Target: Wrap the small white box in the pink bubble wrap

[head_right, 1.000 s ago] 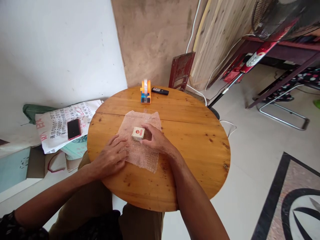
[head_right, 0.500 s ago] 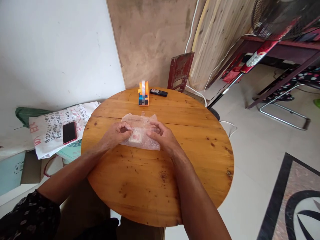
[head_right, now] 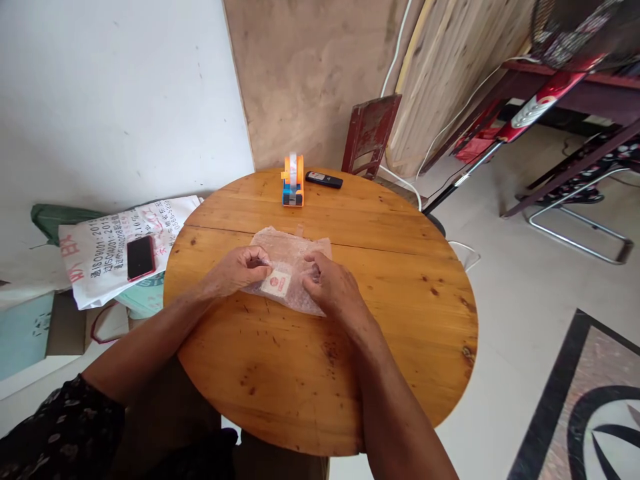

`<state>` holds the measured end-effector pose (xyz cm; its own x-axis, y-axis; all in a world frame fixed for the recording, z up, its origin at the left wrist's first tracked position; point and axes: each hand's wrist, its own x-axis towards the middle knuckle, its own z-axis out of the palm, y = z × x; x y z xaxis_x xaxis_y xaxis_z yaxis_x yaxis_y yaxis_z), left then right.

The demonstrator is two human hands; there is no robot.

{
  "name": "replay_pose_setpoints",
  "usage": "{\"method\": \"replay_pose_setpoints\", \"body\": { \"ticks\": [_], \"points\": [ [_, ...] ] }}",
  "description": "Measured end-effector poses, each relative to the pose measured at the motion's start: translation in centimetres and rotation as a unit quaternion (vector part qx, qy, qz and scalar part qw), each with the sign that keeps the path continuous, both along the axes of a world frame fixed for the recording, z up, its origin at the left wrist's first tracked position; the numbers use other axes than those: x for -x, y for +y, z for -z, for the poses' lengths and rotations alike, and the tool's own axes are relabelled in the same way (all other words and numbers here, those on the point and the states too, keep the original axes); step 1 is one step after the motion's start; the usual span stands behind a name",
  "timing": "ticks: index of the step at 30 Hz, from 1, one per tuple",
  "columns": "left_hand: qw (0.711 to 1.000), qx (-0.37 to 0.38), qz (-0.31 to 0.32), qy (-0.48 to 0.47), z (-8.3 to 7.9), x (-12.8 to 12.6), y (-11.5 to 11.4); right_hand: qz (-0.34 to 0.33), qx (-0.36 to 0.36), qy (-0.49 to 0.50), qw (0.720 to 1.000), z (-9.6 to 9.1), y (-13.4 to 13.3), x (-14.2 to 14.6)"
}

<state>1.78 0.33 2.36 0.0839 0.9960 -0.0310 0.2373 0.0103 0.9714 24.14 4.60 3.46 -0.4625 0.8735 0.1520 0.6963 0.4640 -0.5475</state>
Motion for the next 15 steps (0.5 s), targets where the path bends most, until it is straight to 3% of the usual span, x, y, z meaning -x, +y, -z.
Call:
{"method": "replay_pose_setpoints", "body": {
  "ticks": [3, 6, 10, 15],
  "points": [
    [1.0, 0.005, 0.003, 0.007, 0.0, 0.0, -0.2, -0.017, -0.136, 0.088, 0.987, -0.5, -0.8, 0.6],
    [1.0, 0.0, 0.003, 0.012, -0.1, -0.1, -0.1, -0.095, -0.229, 0.089, 0.965, -0.9, -1.8, 1.4],
    [0.999, 0.004, 0.001, 0.032, -0.5, 0.1, -0.2, -0.203, -0.2, -0.008, 0.958, -0.7, -2.5, 2.3],
    [0.994, 0.002, 0.008, 0.108, -1.0, 2.3, -0.7, -0.204, -0.164, -0.033, 0.965, 0.1, -2.6, 2.6]
  ]
}}
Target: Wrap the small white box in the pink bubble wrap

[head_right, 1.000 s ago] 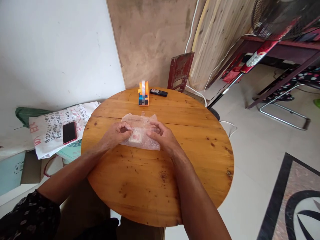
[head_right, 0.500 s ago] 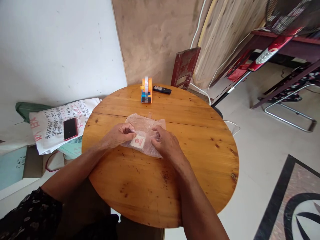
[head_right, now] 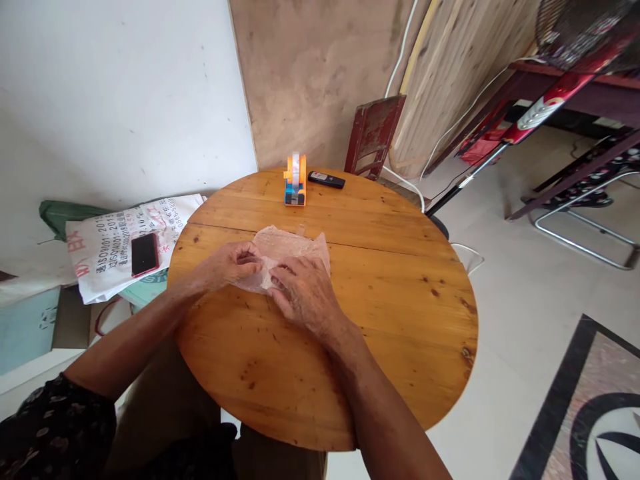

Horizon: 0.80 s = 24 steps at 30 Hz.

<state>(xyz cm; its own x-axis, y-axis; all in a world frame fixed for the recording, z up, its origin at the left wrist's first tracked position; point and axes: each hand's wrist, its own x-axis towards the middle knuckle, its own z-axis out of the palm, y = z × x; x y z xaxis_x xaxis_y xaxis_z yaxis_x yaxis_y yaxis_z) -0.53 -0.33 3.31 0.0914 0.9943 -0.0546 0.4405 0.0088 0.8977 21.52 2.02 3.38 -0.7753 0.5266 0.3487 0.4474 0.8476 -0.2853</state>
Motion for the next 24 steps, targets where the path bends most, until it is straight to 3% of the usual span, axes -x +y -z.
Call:
{"method": "replay_pose_setpoints", "body": {
  "ticks": [5, 9, 13, 24],
  "points": [
    [0.994, 0.013, -0.06, 0.085, -0.1, 2.5, -1.0, 0.0, 0.014, 0.005, 1.0, 0.2, -0.1, 0.2],
    [0.989, 0.094, -0.103, 0.049, -0.4, 2.9, -2.1, 0.001, 0.026, -0.006, 1.0, 0.2, -0.1, 0.3],
    [0.977, 0.191, -0.096, 0.0, -0.6, 3.0, -2.6, 0.001, 0.014, -0.006, 1.0, 0.3, 0.0, 0.4],
    [0.956, 0.274, -0.104, -0.007, -1.6, 2.6, -0.6, -0.005, 0.003, 0.001, 1.0, 0.4, 0.1, 0.2]
  ]
}}
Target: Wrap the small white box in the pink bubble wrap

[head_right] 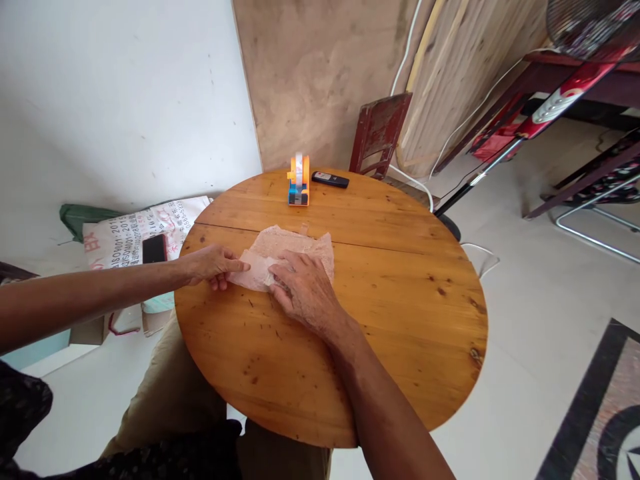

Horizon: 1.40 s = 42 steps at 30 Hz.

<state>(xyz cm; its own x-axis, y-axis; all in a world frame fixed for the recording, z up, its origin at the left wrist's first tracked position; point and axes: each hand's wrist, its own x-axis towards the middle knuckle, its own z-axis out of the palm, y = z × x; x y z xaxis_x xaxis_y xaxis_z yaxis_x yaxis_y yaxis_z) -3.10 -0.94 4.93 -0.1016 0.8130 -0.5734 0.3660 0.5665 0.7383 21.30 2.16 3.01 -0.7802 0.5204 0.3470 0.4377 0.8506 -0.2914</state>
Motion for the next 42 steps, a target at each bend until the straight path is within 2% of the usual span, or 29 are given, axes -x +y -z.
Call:
{"method": "replay_pose_setpoints", "body": {
  "ticks": [4, 8, 10, 14, 17, 21, 27, 31, 38, 42],
  "points": [
    [0.999, 0.023, 0.027, -0.025, -0.1, -0.1, 0.2, 0.004, 0.0, 0.002, 1.0, 0.0, 0.0, 0.1],
    [0.995, -0.08, 0.043, -0.034, 0.1, -0.5, 0.0, 0.003, -0.001, 0.006, 1.0, -0.2, -0.2, 0.2],
    [0.993, -0.1, 0.026, -0.064, 0.3, -0.8, -0.1, 0.001, 0.003, 0.007, 1.0, -0.4, -0.3, 0.2],
    [0.988, -0.092, -0.038, -0.115, 0.7, -1.9, -0.1, 0.002, 0.009, 0.019, 1.0, -0.5, -0.4, 0.1],
    [0.981, -0.145, -0.049, -0.115, 0.6, -3.2, -0.1, 0.003, 0.005, 0.025, 1.0, -0.3, -0.3, 0.1],
    [0.973, -0.202, -0.03, -0.106, 0.5, -4.9, -0.3, 0.004, 0.007, 0.017, 1.0, 0.1, 0.1, 0.1],
    [0.977, -0.177, 0.005, -0.121, 0.0, -5.7, -0.3, 0.004, 0.053, 0.03, 0.998, 0.5, 0.4, 0.2],
    [0.979, -0.175, 0.04, -0.097, -0.5, -5.7, -0.3, 0.009, 0.086, 0.06, 0.994, 0.7, 0.5, 0.3],
    [0.971, -0.202, 0.125, -0.024, -1.0, -6.1, -0.1, 0.021, 0.071, 0.05, 0.996, 1.6, 1.2, 0.0],
    [0.972, -0.177, 0.148, -0.033, -1.6, -5.5, 0.0, 0.025, 0.062, 0.059, 0.996, 2.2, 1.4, -0.2]
  ]
}}
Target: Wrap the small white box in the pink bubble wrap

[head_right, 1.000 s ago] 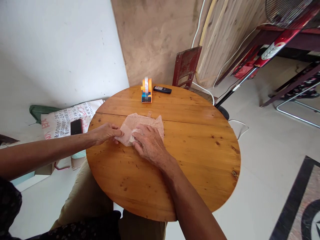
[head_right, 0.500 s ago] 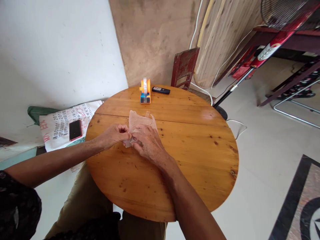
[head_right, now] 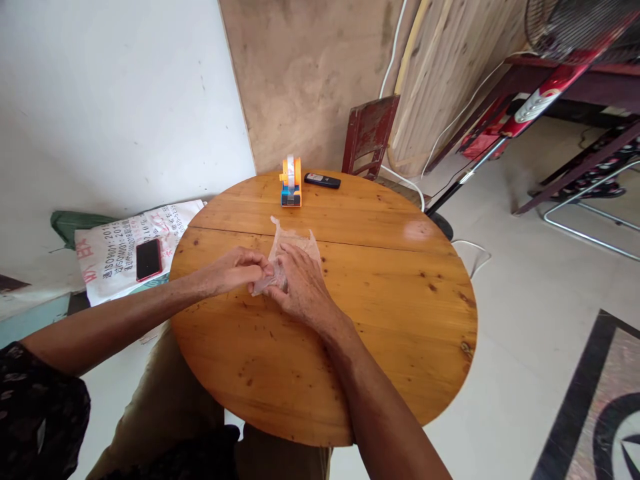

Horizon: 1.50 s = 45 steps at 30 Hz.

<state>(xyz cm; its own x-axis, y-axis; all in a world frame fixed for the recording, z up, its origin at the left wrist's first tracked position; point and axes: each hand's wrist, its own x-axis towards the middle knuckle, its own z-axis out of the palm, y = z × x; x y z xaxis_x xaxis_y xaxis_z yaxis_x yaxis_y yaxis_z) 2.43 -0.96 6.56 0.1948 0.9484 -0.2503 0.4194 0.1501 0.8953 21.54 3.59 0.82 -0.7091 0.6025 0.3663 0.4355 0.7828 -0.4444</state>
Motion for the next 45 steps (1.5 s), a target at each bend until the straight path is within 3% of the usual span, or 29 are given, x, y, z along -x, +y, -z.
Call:
{"method": "replay_pose_setpoints", "body": {
  "ticks": [4, 10, 15, 23, 29, 37, 45],
  "points": [
    [0.998, 0.013, 0.0, -0.065, 0.4, 0.5, 0.0, 0.008, 0.006, 0.008, 1.0, 0.0, 0.0, -0.2],
    [0.981, -0.049, -0.046, -0.183, 2.9, 0.1, -0.2, 0.008, 0.024, 0.054, 0.998, -0.8, 0.1, -0.8],
    [0.966, -0.044, -0.091, -0.239, 4.3, 0.0, -0.1, 0.025, 0.003, 0.03, 0.999, -1.0, 0.2, -1.0],
    [0.958, -0.028, -0.155, -0.24, 4.2, 0.5, -1.3, 0.037, 0.045, -0.01, 0.998, -1.0, 0.0, -1.1],
    [0.973, 0.013, -0.169, -0.157, 3.8, 1.2, -2.3, 0.024, 0.033, -0.053, 0.998, -1.8, -0.4, -1.1],
    [0.958, -0.012, -0.202, -0.202, 4.9, 1.6, -2.1, 0.003, 0.034, -0.063, 0.997, -1.6, -0.3, -0.8],
    [0.946, -0.01, -0.226, -0.233, 4.6, 1.5, -2.5, -0.005, 0.04, -0.043, 0.998, -1.6, -0.3, -0.7]
  ]
}}
